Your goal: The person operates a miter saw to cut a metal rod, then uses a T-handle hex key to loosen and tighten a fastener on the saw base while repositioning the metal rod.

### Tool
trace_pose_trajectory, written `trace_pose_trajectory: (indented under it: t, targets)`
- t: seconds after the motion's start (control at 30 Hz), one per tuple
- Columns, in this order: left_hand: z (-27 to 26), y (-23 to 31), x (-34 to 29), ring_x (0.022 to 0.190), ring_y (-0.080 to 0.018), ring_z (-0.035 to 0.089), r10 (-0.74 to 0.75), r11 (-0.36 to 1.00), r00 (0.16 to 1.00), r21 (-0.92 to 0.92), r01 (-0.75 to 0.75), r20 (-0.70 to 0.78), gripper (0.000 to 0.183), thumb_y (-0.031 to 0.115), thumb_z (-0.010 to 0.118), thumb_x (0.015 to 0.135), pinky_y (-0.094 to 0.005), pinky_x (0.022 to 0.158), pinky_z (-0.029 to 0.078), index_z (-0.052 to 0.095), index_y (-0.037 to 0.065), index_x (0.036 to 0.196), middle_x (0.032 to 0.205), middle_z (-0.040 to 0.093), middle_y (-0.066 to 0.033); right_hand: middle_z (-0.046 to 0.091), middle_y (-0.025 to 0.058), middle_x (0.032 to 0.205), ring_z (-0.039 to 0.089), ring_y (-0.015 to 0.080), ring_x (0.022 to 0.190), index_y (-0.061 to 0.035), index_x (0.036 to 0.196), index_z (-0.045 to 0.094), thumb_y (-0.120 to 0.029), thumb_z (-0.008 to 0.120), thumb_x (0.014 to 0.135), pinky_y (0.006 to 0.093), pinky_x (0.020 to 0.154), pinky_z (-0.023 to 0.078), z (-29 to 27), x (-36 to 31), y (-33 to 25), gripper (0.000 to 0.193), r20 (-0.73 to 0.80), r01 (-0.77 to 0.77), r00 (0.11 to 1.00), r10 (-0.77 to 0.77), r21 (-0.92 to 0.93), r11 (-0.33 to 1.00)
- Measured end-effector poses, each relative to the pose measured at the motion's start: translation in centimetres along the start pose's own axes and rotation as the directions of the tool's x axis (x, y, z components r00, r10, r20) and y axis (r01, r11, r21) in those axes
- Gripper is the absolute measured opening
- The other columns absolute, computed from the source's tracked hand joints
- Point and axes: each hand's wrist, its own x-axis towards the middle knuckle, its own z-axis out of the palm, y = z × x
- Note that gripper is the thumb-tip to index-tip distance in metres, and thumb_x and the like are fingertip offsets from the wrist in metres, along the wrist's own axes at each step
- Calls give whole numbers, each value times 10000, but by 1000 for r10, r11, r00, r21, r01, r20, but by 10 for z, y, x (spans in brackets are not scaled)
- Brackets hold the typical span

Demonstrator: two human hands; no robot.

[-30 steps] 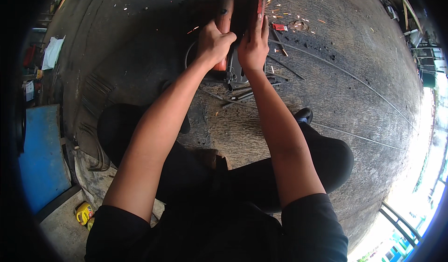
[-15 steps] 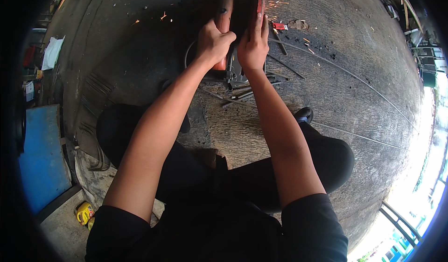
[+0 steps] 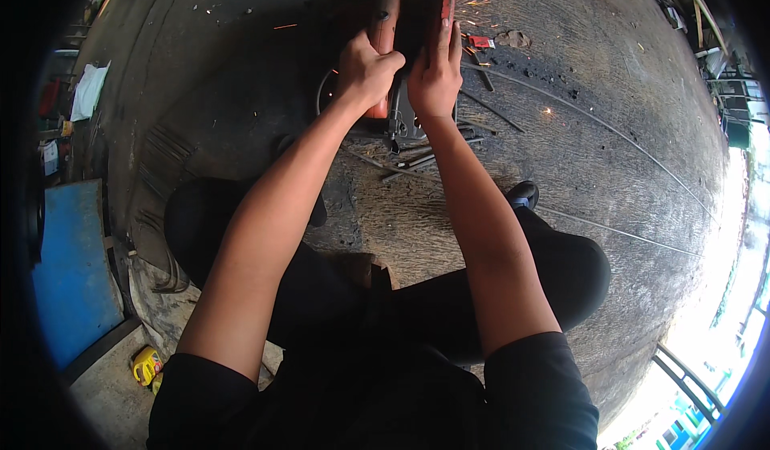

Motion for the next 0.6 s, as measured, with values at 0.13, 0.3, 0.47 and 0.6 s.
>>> trace_pose_trajectory:
  t: [0.13,0.3,0.47,0.6]
  targets:
    - [1,-1,-1,688,-309,635,0,1000,1000,17,0,-7,353,193,644,628,-381,656,500,560,-69,849,719,614,-199,409,272,1337,524,463,1083,-115,1406,328,-97,540,857,455,802,516,-1,0,0,590,0,15,1000,-15,-11,1000]
    - [-1,1,-3,682,-291,638,12,1000,1000,2,-12,-11,345,195,646,631,-376,645,498,560,-65,842,712,617,-191,407,271,1338,519,462,1090,-117,1409,323,-97,542,857,456,804,514,-1,-1,1,594,0,20,1000,-20,-4,1000]
    - [-1,1,-2,672,-282,635,-14,1000,1000,7,14,11,347,195,646,630,-369,639,498,561,-64,844,708,617,-184,407,269,1340,504,462,1112,-117,1412,317,-94,542,855,461,827,503,-1,-1,1,601,27,-6,1000,6,-12,1000]
    - [0,-1,-2,665,-283,631,12,1000,1000,-5,-12,-3,353,201,645,629,-368,639,499,563,-65,847,703,614,-181,407,266,1341,502,460,1115,-117,1411,320,-95,537,858,462,832,500,0,-1,0,594,-7,12,1000,-12,12,1000]
